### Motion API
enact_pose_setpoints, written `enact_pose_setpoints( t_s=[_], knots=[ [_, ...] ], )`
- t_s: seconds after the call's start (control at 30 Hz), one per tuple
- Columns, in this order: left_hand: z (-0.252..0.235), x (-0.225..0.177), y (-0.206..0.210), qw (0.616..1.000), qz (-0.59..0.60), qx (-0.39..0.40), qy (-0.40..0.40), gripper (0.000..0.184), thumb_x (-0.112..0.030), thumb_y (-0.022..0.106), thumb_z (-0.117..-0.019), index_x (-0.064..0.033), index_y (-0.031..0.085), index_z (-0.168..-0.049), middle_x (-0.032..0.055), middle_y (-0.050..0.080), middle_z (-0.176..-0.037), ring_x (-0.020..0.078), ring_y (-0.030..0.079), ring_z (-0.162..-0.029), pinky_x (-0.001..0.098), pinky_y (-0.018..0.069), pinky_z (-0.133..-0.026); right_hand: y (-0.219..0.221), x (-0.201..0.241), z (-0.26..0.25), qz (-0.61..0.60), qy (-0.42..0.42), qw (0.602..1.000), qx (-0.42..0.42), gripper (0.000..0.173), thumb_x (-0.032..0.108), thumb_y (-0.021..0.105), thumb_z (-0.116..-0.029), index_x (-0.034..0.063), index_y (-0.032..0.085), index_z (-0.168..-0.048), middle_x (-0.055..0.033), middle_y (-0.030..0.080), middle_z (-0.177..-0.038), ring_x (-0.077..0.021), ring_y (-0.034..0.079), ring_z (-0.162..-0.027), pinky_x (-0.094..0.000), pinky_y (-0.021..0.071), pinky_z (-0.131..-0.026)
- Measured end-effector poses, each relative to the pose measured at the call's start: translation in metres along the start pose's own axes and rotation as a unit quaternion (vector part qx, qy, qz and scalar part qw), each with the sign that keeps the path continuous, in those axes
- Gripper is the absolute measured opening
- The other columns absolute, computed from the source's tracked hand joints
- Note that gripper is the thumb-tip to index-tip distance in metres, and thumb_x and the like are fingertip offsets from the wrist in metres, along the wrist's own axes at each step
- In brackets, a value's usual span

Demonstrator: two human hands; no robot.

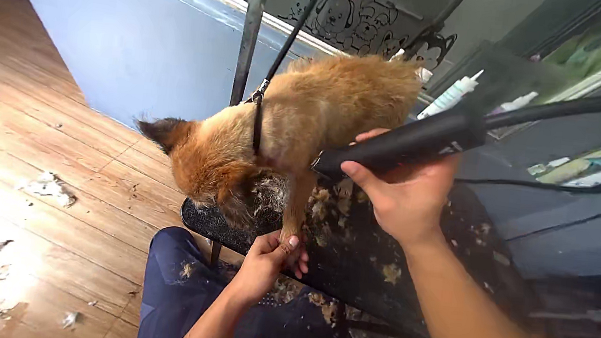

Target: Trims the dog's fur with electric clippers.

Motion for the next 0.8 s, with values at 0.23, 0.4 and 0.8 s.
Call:
enact_pose_setpoints(
  t_s=[0.23, 0.4, 0.8],
  knots=[
    [0.001, 0.004, 0.000, 0.998, -0.043, -0.037, -0.016, 0.031, -0.009, 0.041, -0.1083, 0.0096, 0.058, -0.128, 0.0242, 0.072, -0.107, 0.0323, 0.074, -0.093, 0.0478, 0.0613, -0.090, 0.018, -0.038, 0.018, -0.004, 0.109, 0.994, 0.031, 0.096, 0.004, 0.094, -0.0691, 0.0000, 0.031, -0.142, -0.0147, 0.068, -0.115, -0.0279, 0.072, -0.107, -0.0445, 0.0647, -0.093],
    [0.002, 0.002, -0.002, 0.998, -0.037, -0.044, -0.031, 0.033, -0.007, 0.045, -0.1042, 0.0067, 0.057, -0.131, 0.0266, 0.068, -0.116, 0.0360, 0.071, -0.103, 0.0506, 0.0578, -0.095, 0.036, -0.044, 0.029, 0.005, 0.160, 0.982, 0.102, 0.099, 0.010, 0.094, -0.0686, 0.0027, 0.033, -0.145, -0.0084, 0.066, -0.121, -0.0152, 0.069, -0.110, -0.0348, 0.0627, -0.096],
    [0.011, -0.059, 0.019, 0.985, -0.138, -0.103, -0.001, 0.034, -0.019, 0.043, -0.1072, 0.0050, 0.067, -0.106, 0.0193, 0.072, -0.095, 0.0237, 0.072, -0.083, 0.0390, 0.0627, -0.077, -0.010, -0.060, 0.113, -0.314, 0.245, 0.911, 0.106, 0.073, 0.000, 0.081, -0.0767, 0.0025, 0.043, -0.139, -0.0155, 0.071, -0.109, -0.0274, 0.072, -0.099, -0.0422, 0.0626, -0.087]
  ],
)
Point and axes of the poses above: each hand's wrist, its own z-axis away from the middle knuckle, its own y-axis out of the palm, x = y × z, the point moved 9 cm from there along -z, towards the middle knuckle
